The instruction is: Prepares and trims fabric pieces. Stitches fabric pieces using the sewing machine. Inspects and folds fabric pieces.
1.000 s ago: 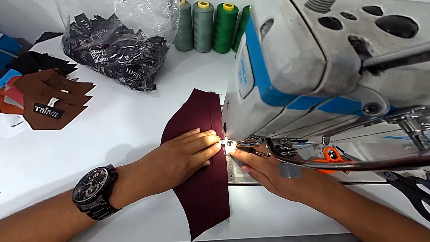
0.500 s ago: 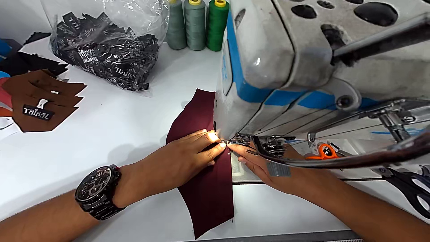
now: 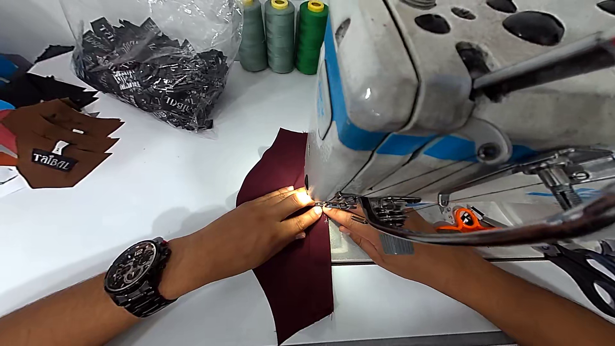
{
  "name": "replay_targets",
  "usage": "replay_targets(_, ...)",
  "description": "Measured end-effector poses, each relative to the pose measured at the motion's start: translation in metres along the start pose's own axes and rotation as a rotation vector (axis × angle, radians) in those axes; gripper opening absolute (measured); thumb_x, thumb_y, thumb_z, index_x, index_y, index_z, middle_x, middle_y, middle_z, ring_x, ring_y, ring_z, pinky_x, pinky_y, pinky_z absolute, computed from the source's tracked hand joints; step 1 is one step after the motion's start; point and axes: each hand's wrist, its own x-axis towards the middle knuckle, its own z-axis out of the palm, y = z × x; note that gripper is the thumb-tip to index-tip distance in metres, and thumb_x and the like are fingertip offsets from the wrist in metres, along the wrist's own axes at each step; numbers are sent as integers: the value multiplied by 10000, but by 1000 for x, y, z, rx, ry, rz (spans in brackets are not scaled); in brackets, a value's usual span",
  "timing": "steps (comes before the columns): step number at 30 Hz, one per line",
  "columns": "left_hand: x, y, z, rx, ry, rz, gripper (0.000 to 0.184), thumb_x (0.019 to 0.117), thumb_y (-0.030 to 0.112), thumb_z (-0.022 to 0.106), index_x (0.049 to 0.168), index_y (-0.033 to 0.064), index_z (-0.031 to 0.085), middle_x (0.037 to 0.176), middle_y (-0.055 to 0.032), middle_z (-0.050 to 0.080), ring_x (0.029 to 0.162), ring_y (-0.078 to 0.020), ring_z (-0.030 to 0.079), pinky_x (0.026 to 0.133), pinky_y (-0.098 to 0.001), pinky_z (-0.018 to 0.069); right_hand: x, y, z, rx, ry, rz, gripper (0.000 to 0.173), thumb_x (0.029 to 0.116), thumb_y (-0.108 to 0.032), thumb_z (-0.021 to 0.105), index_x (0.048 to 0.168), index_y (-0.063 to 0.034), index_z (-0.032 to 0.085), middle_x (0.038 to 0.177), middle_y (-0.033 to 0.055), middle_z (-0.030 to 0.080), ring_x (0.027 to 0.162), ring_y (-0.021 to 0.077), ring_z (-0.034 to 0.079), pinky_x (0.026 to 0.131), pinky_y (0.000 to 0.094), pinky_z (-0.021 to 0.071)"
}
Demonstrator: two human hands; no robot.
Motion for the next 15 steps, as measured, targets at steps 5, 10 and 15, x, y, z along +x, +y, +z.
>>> replay_targets(5, -3, -3, 2, -32, -17, 6, 394, 1081, 346, 423, 1321, 191, 694, 1359, -52, 645, 1382, -186, 521, 1185, -339, 386, -1, 1, 0, 8, 19, 4, 355, 1010, -286, 461, 1148, -226, 782, 858, -31, 704, 856, 139, 694, 707, 321, 562)
replay_targets(10, -2, -4, 5, -21, -3, 9, 389, 1077, 327, 426, 1305, 180, 705, 1329, -56, 665, 1362, -189, 544, 1173, -342, 404, 2, -5, -15, 51, -57, 38, 309, 1024, -274, 508, 890, -144, 754, 792, 31, 690, 784, 186, 697, 657, 372, 542)
replay_targets(15, -3, -5, 4, -32, -5, 20, 384, 1081, 317, 429, 1306, 168, 701, 1306, -46, 672, 1360, -179, 540, 1182, -335, 391, -1, 0, 1, 13, -7, 12, 360, 1022, -296, 446, 1138, -225, 779, 901, -32, 707, 893, 138, 691, 720, 328, 562)
